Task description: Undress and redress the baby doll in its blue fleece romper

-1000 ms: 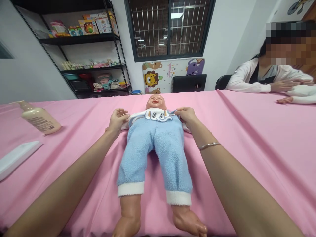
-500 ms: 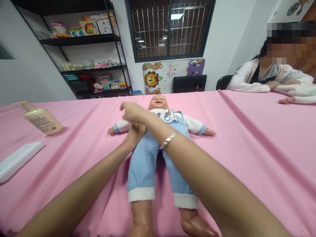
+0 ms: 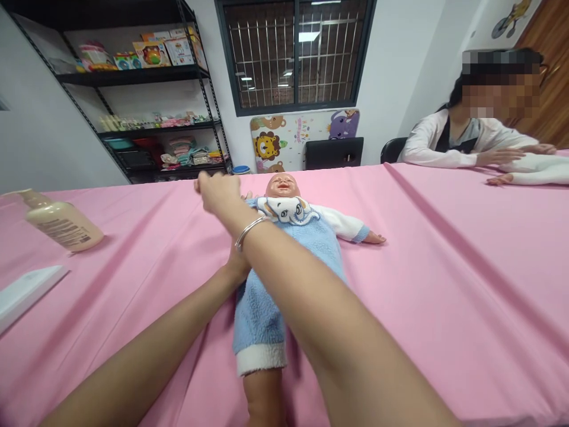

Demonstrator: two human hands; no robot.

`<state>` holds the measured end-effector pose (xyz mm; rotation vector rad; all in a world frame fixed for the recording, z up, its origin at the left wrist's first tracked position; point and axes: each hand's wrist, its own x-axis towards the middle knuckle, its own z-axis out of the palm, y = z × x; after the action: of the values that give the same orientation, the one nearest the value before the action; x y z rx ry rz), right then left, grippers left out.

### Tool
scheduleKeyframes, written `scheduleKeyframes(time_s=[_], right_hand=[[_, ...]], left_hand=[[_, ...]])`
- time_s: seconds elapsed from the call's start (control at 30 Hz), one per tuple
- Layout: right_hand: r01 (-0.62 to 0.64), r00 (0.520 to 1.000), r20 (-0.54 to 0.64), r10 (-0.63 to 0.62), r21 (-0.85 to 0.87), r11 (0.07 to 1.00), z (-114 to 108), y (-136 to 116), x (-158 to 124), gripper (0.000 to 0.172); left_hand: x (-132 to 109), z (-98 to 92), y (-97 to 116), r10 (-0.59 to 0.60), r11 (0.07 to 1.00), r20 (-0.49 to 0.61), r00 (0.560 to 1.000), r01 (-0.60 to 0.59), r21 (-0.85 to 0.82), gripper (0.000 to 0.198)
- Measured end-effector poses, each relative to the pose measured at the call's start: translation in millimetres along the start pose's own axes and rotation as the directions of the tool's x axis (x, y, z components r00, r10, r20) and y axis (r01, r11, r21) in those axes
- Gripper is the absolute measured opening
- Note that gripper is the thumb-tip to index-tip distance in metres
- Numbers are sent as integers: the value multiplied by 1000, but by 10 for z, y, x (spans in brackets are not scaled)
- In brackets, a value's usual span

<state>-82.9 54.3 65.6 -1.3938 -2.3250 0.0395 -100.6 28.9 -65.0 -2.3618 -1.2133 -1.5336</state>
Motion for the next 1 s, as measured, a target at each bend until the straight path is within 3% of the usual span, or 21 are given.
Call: scheduleKeyframes(time_s=[0.07, 0.1, 0.17, 0.23, 0.3, 0.4, 0.53, 0.6, 0.7, 0.8, 0.9, 0.93, 1.0], right_hand=[[-152, 982, -100, 157, 54, 987, -211, 191, 30, 44], [-178, 977, -97, 191, 127, 976, -307, 299, 5, 42], [-143, 990, 44, 137, 310, 940, -463, 498, -98, 26], [-109, 972, 234, -9, 489, 865, -567, 637, -234, 13], [-137, 936, 340, -91, 590, 796, -637, 701, -360, 35], [-162, 926, 375, -51, 515, 842, -707, 687, -478, 49], [-68, 937, 350, -16, 227, 971, -725, 608, -500, 32], [-52, 951, 306, -39, 281, 958, -682, 600, -484, 27], [-140, 965, 262, -23, 585, 799, -583, 620, -452, 25], [-284, 950, 311, 31, 819, 498, -516, 595, -397, 20], [-343, 939, 333, 82, 907, 245, -463, 540, -288, 11], [-332, 943, 311, 122, 915, 229, -427, 541, -242, 7], [-275, 956, 211, 204, 886, 374, -310, 602, -159, 7]], left_hand=[[12, -26, 23, 34, 996, -44, 998, -31, 80, 42], [32, -53, 43, 43, 991, -84, 996, -32, 128, 40], [95, -128, 87, 54, 983, -157, 986, -26, 180, 39], [171, -213, 119, 82, 980, -192, 978, -45, 193, 42], [241, -288, 128, 87, 981, -200, 976, -49, 189, 46], [313, -360, 106, -25, 985, -182, 983, 56, 166, 46], [368, -416, 81, -234, 964, -38, 971, 237, 119, 21], [394, -443, 93, -266, 963, 8, 964, 265, 37, 16], [424, -467, 126, -298, 940, 72, 952, 306, -152, 25], [420, -453, 141, -331, 882, 139, 933, 358, -306, 34], [390, -402, 142, -354, 829, 134, 926, 377, -412, 33], [387, -387, 145, -369, 813, 119, 922, 382, -440, 31], [409, -380, 153, -397, 783, 58, 916, 372, -499, 29]])
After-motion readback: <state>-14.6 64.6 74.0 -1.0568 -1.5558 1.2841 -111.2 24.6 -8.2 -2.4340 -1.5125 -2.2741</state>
